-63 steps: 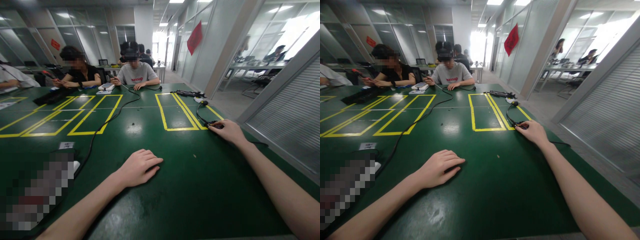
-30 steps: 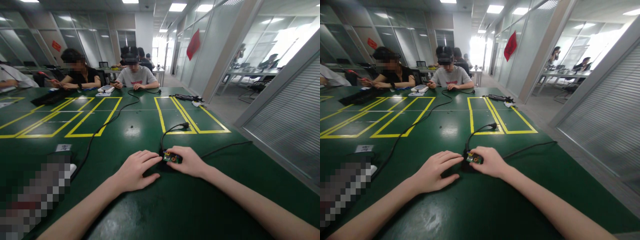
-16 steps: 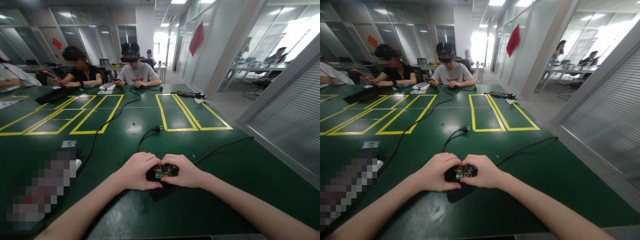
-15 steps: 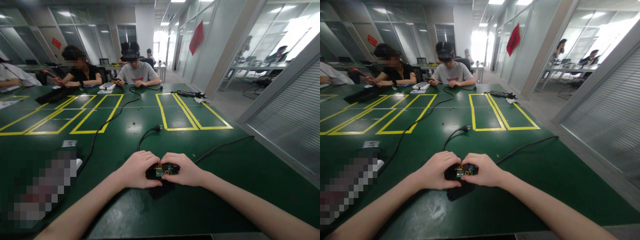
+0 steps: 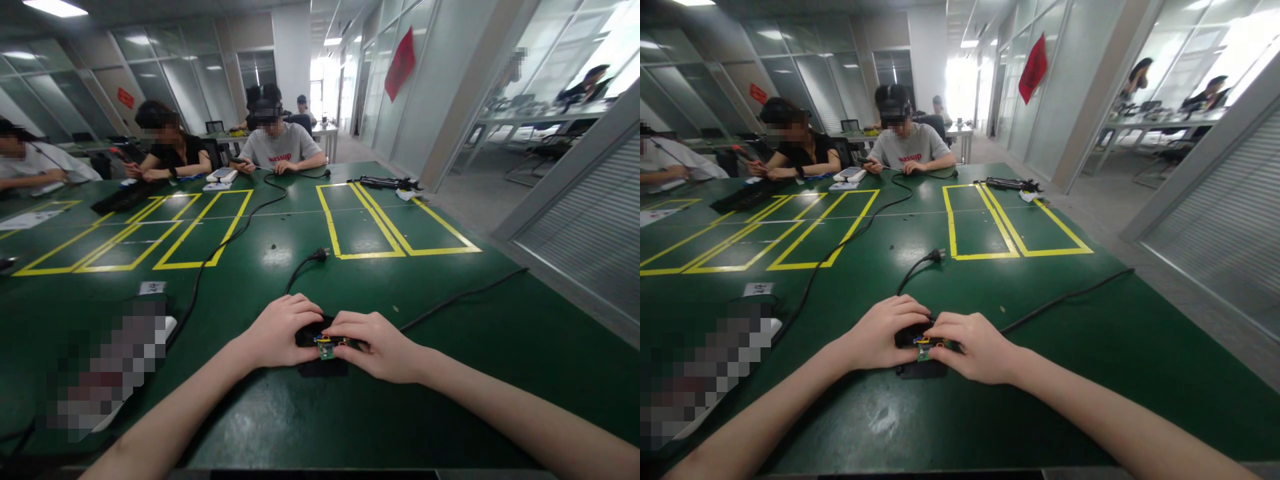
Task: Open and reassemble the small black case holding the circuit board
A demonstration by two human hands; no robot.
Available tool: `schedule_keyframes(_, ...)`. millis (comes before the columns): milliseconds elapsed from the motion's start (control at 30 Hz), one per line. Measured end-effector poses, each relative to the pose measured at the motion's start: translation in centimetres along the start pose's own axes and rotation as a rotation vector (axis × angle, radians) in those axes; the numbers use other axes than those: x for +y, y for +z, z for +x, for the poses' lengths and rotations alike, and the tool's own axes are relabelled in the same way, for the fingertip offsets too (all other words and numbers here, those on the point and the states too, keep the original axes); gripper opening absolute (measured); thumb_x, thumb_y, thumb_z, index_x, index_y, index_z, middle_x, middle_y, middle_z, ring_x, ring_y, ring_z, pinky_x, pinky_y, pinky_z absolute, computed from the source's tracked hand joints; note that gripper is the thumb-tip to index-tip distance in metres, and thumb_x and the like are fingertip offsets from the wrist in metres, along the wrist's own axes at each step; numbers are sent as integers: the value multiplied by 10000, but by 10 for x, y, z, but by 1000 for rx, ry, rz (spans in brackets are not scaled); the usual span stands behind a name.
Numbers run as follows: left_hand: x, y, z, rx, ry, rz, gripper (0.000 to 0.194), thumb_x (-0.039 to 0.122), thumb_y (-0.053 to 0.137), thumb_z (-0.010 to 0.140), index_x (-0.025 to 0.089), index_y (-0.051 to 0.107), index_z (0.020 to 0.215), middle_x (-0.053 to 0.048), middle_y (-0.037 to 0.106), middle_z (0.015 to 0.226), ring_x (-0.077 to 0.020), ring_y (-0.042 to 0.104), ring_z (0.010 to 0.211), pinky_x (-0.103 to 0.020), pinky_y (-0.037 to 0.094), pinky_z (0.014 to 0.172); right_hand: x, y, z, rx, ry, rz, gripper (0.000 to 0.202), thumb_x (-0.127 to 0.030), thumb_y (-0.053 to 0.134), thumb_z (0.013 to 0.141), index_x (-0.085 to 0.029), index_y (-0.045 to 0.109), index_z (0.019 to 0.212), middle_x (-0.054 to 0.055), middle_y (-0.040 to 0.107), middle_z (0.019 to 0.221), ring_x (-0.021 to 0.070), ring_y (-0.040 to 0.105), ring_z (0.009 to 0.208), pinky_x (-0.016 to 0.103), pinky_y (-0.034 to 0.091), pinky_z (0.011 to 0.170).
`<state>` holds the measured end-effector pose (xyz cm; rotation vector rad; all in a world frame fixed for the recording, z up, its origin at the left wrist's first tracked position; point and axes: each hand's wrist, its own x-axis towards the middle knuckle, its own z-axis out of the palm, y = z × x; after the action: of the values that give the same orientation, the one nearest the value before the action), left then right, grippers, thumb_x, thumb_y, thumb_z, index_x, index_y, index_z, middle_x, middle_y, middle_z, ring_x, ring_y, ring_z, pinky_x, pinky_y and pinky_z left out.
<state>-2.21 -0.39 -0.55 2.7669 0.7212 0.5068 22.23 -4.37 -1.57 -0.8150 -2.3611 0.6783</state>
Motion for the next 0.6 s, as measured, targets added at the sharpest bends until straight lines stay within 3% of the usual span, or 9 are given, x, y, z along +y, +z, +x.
schedule_keyframes(167, 7, 3, 3, 4, -55, 12, 643, 604, 851, 739, 194, 704, 1211, -139, 682, 1368, -327, 617, 1264, -477, 499, 1063, -2, 5, 2, 69, 37, -16, 199, -296, 642, 990, -195, 734, 1133, 92, 747, 1118, 211, 724, 1027, 314, 586, 889)
schedule_keyframes(367, 15, 10, 5, -29, -130, 26, 1049, 686, 898, 617, 176, 543, 1463, -202, 524, 1551, -397, 494, 1409, -591, 414, 1155, -3, 10, 5, 122, 62, -106, 201, -250, 661, 955, -213, 735, 1139, 100, 725, 1224, 222, 734, 1061, 335, 610, 893)
schedule_keyframes(467, 15, 10, 5, -11, -127, 19, 1016, 686, 883, 645, 188, 540, 1462, -206, 498, 1566, -404, 474, 1420, -610, 413, 1153, -1, 13, 6, 122, 97, -170, 203, -236, 683, 929, -219, 745, 1121, 91, 719, 1248, 220, 743, 1042, 337, 616, 893)
schedule_keyframes(600, 8, 6, 1, 85, -101, -23, 729, 609, 836, 764, 204, 624, 1332, -175, 577, 1441, -351, 548, 1325, -532, 502, 1085, 3, 13, 7, 109, 161, -257, 204, -282, 706, 910, -215, 761, 1095, 90, 719, 1251, 229, 757, 983, 347, 621, 858)
